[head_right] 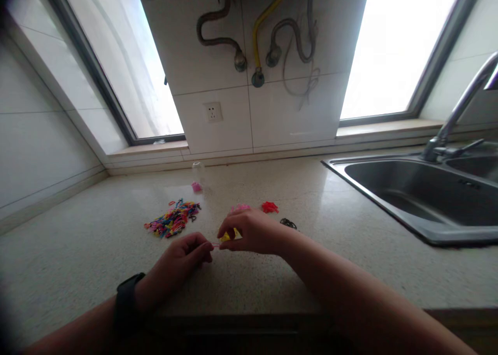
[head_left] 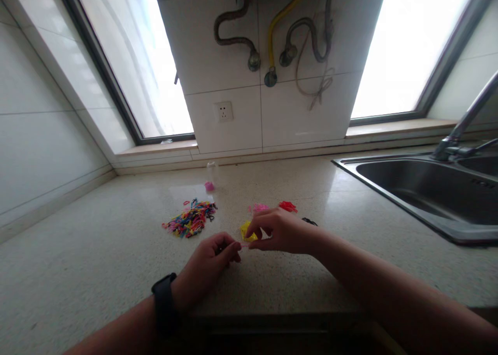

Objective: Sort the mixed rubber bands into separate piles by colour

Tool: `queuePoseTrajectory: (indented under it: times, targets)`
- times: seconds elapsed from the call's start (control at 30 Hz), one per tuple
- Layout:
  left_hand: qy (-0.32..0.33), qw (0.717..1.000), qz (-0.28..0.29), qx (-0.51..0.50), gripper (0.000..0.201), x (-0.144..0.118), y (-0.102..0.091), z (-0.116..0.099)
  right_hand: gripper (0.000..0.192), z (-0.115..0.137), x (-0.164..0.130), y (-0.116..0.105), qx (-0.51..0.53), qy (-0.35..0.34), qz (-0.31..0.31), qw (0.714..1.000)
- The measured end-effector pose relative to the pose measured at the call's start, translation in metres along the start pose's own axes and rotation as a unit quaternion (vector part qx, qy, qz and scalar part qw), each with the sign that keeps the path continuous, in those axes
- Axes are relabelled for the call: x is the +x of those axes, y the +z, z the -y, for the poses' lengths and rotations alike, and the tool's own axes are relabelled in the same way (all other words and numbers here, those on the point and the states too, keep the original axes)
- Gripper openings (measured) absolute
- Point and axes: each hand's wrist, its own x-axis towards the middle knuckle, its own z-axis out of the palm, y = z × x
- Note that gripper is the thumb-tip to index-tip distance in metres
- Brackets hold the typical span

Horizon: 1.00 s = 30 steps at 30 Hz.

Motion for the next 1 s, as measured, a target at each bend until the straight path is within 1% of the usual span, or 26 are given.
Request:
queuePoseTrajectory:
  times: [0.17,0.4,0.6,0.77,0.87,1.0]
  targets:
    - [0.011,0.999,0.013,0.032,0.036,-0.001,0.0,-0.003,0.013,0.002,-0.001,0.002,-0.03,-0.044,0.005,0.999]
    - [0.024,0.998,0.021,0.058,0.036,-0.001,-0.002,-0.001,0.011,0.002,-0.002,0.002,-0.033,-0.049,0.007,0.998]
    - [0.034,0.997,0.039,0.064,0.034,-0.003,-0.002,0.0,0.008,0.001,-0.003,0.0,-0.039,-0.022,-0.002,0.999]
    - [0.034,0.995,0.05,0.076,0.032,-0.004,-0.003,-0.003,0.007,-0.007,-0.005,-0.003,-0.043,-0.001,-0.012,0.999]
    - [0.035,0.994,0.062,0.081,0.031,-0.006,-0.003,-0.004,0.007,-0.013,-0.008,-0.01,-0.069,0.025,-0.035,0.997]
    - [0.04,0.992,0.079,0.089,0.03,-0.007,-0.005,-0.004,0.01,-0.023,-0.013,-0.021,-0.132,0.083,-0.07,0.985]
